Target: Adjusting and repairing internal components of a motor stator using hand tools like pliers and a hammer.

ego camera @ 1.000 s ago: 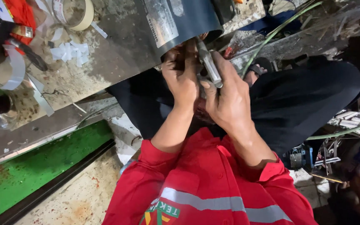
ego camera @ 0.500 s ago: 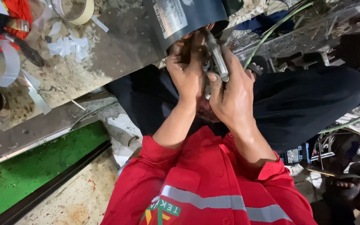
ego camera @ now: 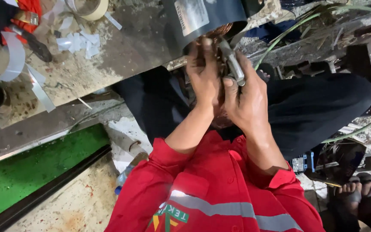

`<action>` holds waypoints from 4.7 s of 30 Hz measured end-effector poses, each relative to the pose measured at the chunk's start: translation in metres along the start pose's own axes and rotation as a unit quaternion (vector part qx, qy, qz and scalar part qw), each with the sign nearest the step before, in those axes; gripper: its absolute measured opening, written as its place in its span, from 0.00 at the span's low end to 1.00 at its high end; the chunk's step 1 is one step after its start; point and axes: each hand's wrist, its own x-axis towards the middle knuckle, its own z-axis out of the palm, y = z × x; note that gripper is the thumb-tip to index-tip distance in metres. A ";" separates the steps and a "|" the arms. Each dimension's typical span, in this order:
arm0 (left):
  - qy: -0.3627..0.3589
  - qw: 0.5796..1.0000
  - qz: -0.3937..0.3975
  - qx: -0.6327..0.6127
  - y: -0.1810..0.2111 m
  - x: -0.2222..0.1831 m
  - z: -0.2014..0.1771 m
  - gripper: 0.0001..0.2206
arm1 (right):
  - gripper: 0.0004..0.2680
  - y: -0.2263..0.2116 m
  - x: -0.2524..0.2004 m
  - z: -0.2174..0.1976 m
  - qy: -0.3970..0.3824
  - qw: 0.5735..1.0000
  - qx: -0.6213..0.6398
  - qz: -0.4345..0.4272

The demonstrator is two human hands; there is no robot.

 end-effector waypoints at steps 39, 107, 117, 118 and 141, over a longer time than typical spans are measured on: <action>0.025 0.995 0.081 0.051 0.003 -0.004 0.000 0.10 | 0.23 0.011 -0.007 0.012 0.015 0.999 0.033 0.013; -0.055 0.987 0.150 -0.004 -0.012 -0.006 -0.007 0.11 | 0.20 0.067 0.051 0.029 0.091 0.955 0.283 -0.021; -0.020 0.990 0.133 0.031 0.001 -0.006 -0.001 0.08 | 0.15 0.056 0.019 0.016 0.168 0.949 0.215 0.156; -0.018 0.991 0.131 0.024 -0.005 -0.004 -0.009 0.08 | 0.15 0.060 0.021 0.017 0.166 0.952 0.207 0.154; -0.237 0.854 0.301 0.352 0.077 0.086 -0.061 0.47 | 0.19 0.103 0.090 -0.003 0.249 0.965 0.022 -0.079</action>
